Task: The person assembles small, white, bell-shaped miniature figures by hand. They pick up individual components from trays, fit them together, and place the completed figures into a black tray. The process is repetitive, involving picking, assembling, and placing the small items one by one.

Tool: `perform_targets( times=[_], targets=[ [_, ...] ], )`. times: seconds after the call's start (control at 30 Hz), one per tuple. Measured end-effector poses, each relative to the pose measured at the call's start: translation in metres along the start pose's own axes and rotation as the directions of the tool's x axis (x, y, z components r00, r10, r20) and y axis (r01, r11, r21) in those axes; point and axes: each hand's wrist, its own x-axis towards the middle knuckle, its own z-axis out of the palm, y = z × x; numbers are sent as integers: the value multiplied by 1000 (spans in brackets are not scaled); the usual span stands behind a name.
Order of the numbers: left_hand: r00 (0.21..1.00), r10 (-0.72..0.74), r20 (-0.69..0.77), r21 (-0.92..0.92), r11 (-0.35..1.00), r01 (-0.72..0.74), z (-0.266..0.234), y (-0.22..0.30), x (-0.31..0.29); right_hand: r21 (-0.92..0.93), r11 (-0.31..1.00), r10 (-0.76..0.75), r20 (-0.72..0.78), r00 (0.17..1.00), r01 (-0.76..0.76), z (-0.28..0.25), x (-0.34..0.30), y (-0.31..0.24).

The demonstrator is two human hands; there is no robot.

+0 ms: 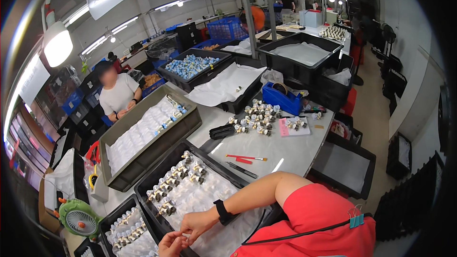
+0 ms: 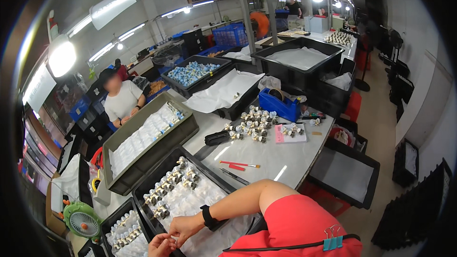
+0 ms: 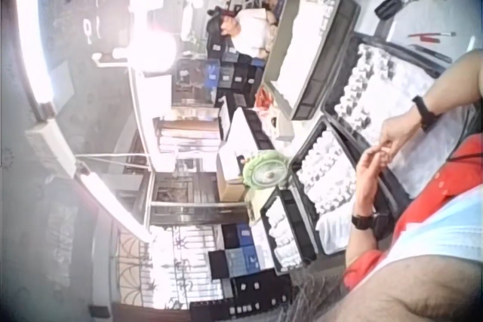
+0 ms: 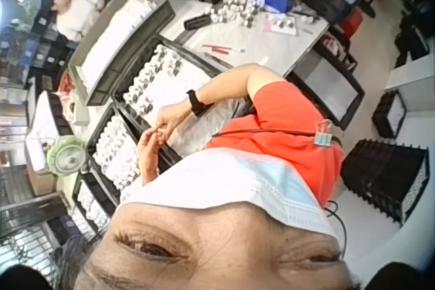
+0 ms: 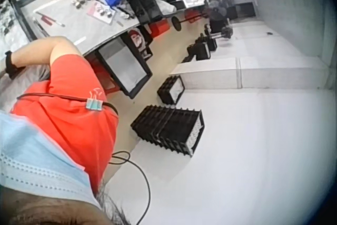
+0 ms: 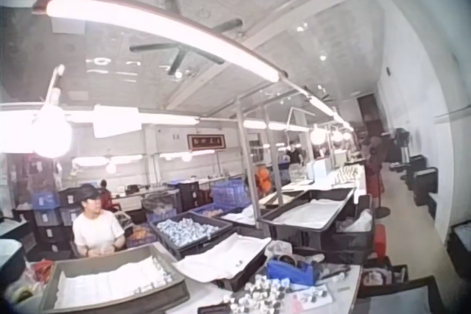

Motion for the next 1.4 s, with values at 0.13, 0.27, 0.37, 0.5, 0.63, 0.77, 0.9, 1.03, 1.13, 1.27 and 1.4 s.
perform_targets(
  times=[0.13,0.27,0.37,0.5,0.63,0.77,0.9,1.03,1.13,1.27,1.4],
  targets=[
    [1000,-13,22,7,1000,13,-1,1,0,33,997,67,5,998,-67,0,1,2],
    [1000,-15,-20,11,1000,15,3,5,-2,100,994,37,-37,999,-33,-8,-2,-18],
    [999,-12,-44,37,999,14,4,1,-3,107,994,-11,-91,996,21,-12,-2,-35],
    [1000,-6,13,89,996,5,7,-15,2,124,992,-12,-17,1000,14,-8,2,-29],
    [996,-52,77,140,989,41,-2,-22,1,77,996,-41,27,999,38,-2,1,-39],
    [993,-86,86,173,982,70,6,-16,-3,74,990,-122,49,991,118,3,0,-32],
    [990,-71,124,196,980,46,-4,-25,0,-3,991,-131,59,990,132,-1,-2,-37],
    [992,24,126,89,995,-35,8,-12,-3,100,991,-94,51,994,89,-3,2,-28],
    [997,-59,43,57,997,57,19,-2,-4,22,999,-40,63,997,38,-9,2,-39],
    [994,-86,64,146,986,76,14,-10,-6,32,995,-99,53,994,97,-2,0,-37],
    [992,-87,89,128,989,75,7,-14,-7,91,993,-87,63,994,81,-4,-1,-41]
  ],
)
